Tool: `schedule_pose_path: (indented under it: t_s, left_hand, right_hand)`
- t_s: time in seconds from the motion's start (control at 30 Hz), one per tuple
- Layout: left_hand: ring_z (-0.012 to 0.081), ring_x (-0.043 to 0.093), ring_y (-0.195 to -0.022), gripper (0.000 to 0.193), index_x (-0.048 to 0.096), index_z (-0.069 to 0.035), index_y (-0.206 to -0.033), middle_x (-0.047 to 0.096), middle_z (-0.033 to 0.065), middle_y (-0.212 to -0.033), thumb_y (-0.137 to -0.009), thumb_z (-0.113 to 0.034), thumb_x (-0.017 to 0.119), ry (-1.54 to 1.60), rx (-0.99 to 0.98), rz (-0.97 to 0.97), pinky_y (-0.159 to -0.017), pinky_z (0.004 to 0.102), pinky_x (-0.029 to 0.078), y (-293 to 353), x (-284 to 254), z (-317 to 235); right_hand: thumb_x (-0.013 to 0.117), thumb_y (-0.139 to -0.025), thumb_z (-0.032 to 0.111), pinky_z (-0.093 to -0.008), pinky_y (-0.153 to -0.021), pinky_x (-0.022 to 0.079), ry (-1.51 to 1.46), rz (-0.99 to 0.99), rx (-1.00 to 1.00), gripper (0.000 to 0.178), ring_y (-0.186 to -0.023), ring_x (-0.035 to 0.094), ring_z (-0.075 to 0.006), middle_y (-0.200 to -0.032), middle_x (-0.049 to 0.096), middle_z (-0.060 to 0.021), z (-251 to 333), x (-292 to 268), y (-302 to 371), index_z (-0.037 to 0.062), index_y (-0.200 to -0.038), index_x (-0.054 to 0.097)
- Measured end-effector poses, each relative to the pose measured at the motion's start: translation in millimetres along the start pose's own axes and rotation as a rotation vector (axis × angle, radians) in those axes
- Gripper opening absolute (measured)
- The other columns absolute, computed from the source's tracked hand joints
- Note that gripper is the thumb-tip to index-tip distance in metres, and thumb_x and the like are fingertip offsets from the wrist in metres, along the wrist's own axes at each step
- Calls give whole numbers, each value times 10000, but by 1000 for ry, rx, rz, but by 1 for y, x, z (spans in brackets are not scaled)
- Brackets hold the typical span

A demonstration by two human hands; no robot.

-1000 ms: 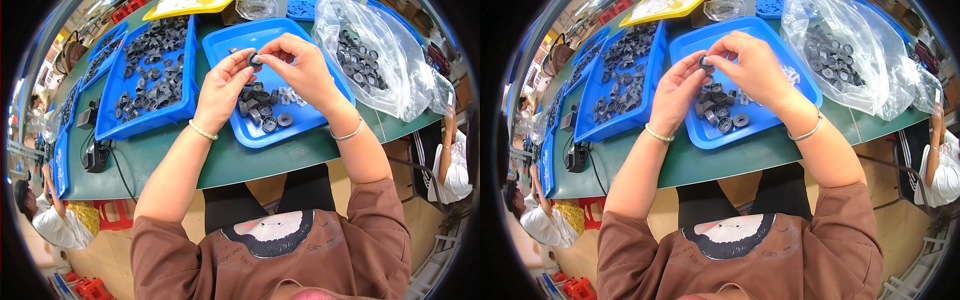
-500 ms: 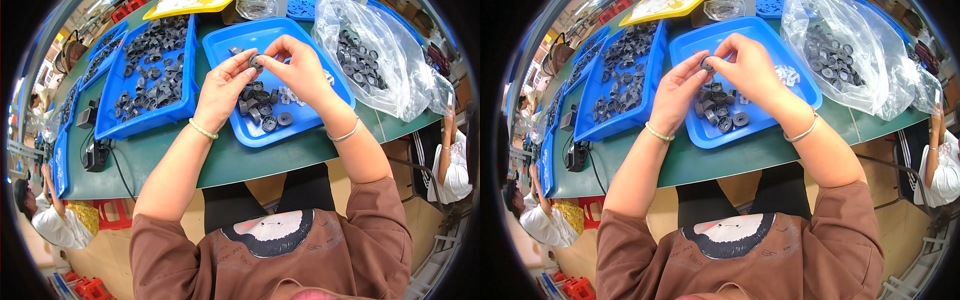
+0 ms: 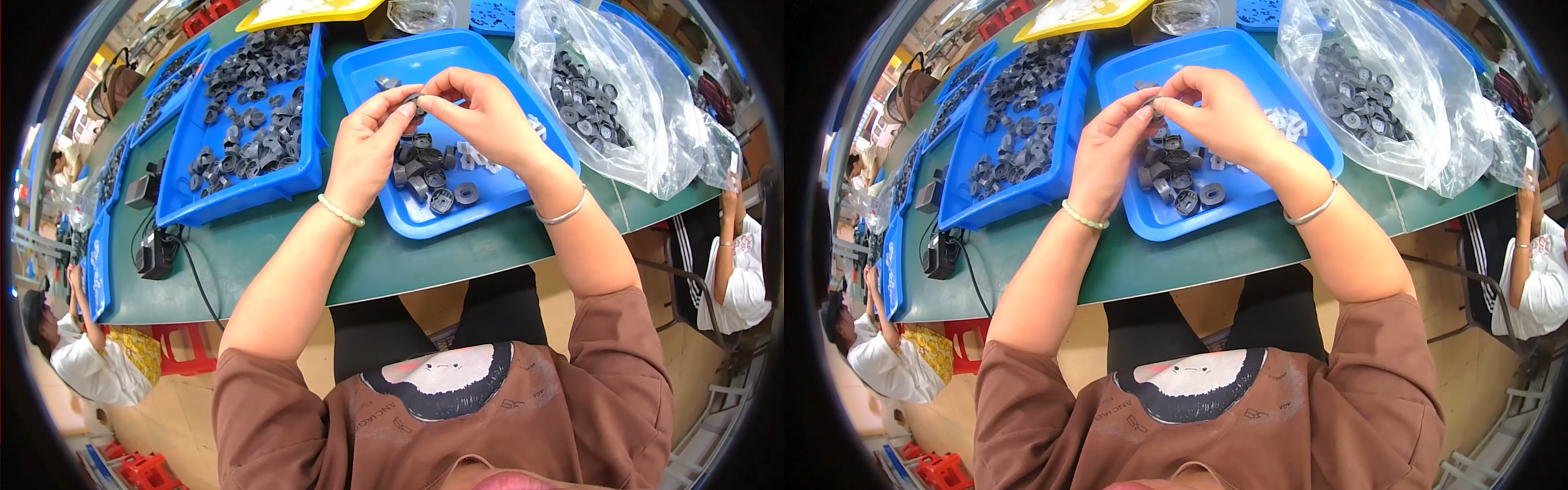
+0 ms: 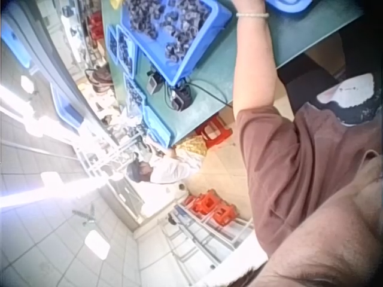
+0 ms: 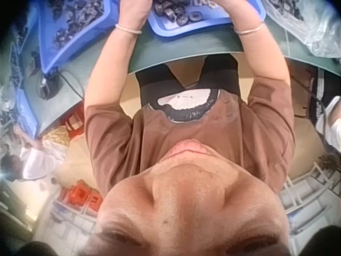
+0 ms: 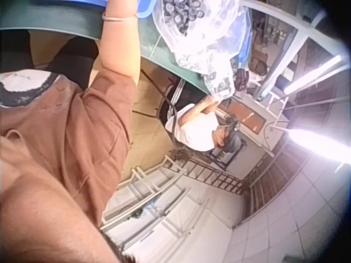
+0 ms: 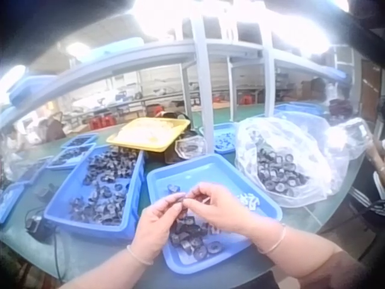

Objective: The person assembles small black plastic rings and white components by hand at a factory workbench.

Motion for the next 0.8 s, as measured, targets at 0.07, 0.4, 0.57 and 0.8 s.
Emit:
schedule_pose_path:
  t_s: [0.07,0.4,0.57,0.8]
  left_hand:
    - [82,595,-920,247,645,-37,-1167,661,17,-1020,-938,-111,586,-31,11,-13,-840,231,487,0,3,-2]
    - [74,570,-973,227,659,-29,-1136,656,12,-1048,-931,-74,572,-173,-14,1,-878,214,449,1,1,-3]
    - [73,565,-962,234,652,-34,-1144,649,15,-1067,-925,-74,579,-117,-14,0,-870,214,446,3,1,-5]
    - [93,580,-922,254,600,-7,-1151,641,32,-994,-918,-108,613,80,-30,-66,-860,239,469,0,-2,1]
  right_hand:
    - [683,-834,166,-282,-650,493,-3,23,67,201,-722,589,-138,-787,655,-82,1,-2,2,-25,-886,646]
    - [688,-828,150,-278,-651,501,64,78,70,183,-731,605,-131,-776,659,-82,-2,-3,3,-23,-872,649]
    - [690,-829,149,-278,-653,504,70,63,87,171,-728,608,-133,-784,663,-81,3,-1,5,-14,-865,652]
    - [689,-832,164,-270,-634,500,-30,-14,83,192,-716,608,-128,-806,665,-67,-6,5,1,-13,-891,644]
Point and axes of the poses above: each hand's wrist, its own y-axis away from the middle knuckle, its own x-axis out of the palm, z = x × y, the point moved 1 cm from there along -y, towards the middle knuckle
